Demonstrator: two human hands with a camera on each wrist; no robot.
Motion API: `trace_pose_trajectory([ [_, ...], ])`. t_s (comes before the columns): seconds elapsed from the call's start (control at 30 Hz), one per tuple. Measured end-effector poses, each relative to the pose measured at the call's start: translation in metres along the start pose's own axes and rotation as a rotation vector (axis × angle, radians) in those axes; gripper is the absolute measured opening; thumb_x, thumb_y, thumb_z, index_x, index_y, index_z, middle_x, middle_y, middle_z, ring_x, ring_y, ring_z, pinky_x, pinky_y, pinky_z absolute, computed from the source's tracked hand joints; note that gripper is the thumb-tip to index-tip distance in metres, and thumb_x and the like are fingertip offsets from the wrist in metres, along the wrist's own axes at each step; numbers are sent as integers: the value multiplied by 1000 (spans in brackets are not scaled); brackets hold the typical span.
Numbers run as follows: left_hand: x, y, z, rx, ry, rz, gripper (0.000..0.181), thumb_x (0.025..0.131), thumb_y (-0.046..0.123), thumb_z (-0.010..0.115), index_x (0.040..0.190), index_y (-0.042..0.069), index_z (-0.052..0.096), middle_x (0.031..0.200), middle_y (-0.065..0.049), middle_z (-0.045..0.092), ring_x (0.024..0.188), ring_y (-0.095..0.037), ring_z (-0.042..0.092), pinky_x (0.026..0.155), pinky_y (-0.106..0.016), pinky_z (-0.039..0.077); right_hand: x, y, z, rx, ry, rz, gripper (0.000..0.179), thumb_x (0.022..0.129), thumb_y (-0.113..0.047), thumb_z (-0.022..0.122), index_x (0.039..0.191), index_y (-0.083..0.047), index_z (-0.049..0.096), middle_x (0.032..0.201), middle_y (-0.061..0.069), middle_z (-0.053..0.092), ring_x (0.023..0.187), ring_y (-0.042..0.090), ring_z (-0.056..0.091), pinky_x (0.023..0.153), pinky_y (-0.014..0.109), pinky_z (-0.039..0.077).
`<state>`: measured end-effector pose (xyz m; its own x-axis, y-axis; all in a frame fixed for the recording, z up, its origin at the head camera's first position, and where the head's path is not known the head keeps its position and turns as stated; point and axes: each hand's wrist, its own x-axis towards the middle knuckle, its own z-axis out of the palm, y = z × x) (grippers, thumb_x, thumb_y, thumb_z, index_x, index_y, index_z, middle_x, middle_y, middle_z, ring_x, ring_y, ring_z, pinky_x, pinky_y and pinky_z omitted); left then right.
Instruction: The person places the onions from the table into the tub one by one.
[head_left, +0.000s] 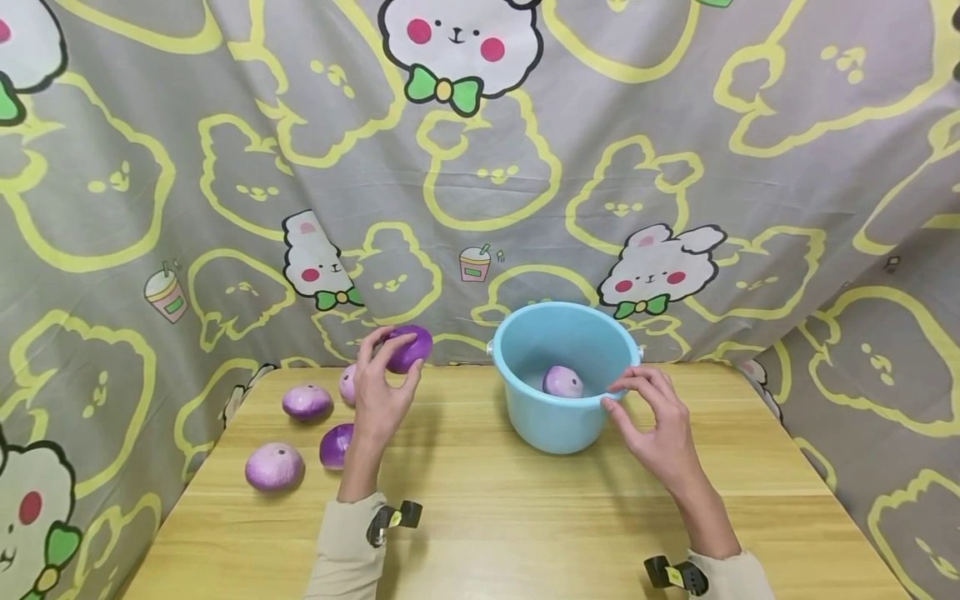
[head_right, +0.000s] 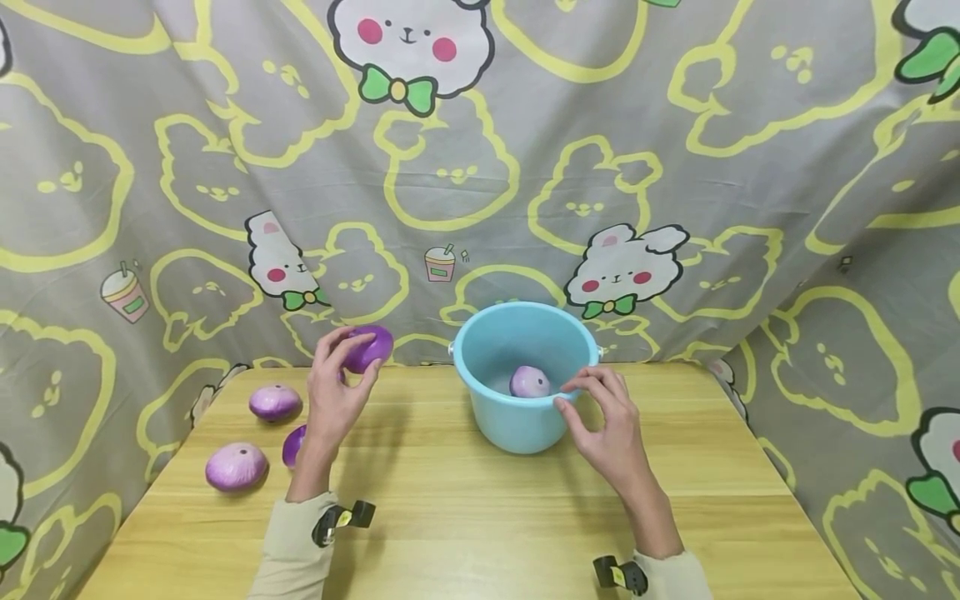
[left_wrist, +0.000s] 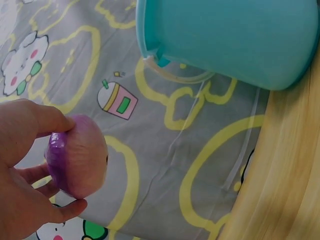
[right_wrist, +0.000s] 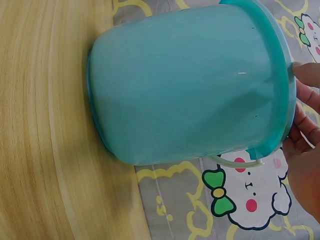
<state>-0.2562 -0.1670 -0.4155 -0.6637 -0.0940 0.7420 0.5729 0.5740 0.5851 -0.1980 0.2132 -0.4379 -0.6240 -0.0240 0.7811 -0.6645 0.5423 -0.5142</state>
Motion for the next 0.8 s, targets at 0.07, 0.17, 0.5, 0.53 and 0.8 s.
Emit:
trace_pose_trajectory([
  [0.07, 0, 1, 0, -6, 1, 3, 37, 83, 2, 81, 119, 8, 74, 140, -20, 54, 131, -31, 51, 102, -49, 47, 0, 0, 0, 0, -1, 0, 31, 77, 9, 84, 100, -9, 74, 111, 8, 64, 111, 22, 52, 103, 16, 37],
  [0.17, 0, 3, 1, -19, 4, 13, 37, 83, 2, 81, 119, 8, 74, 139, -20, 54, 130, -31, 51, 102, -49, 48, 0, 0, 0, -4, -2, 2, 31, 77, 9, 84, 100, -9, 74, 111, 8, 64, 112, 21, 52, 103, 16, 38],
  [0.5, -1, 8, 4, -71, 4, 26, 37, 84, 2, 81, 120, 8, 74, 140, -19, 53, 129, -31, 53, 103, -50, 49, 0, 0, 0, -5, -1, -1, 31, 77, 9, 84, 99, -9, 74, 111, 7, 64, 113, 22, 52, 105, 16, 37],
  [0.53, -1, 8, 4, -78, 3, 24, 37, 84, 2, 81, 120, 8, 74, 140, -19, 53, 129, -31, 53, 104, -51, 49, 0, 0, 0, -4, 0, -2, 31, 77, 9, 84, 100, -9, 74, 111, 7, 64, 113, 22, 52, 105, 16, 37],
  [0.8, 0, 13, 6, -112, -4, 35, 39, 83, 0, 82, 121, 7, 73, 141, -19, 53, 127, -32, 55, 104, -50, 49, 0, 1, 0, -7, 0, 0, 31, 77, 9, 84, 99, -8, 73, 111, 7, 64, 112, 21, 52, 104, 16, 37],
])
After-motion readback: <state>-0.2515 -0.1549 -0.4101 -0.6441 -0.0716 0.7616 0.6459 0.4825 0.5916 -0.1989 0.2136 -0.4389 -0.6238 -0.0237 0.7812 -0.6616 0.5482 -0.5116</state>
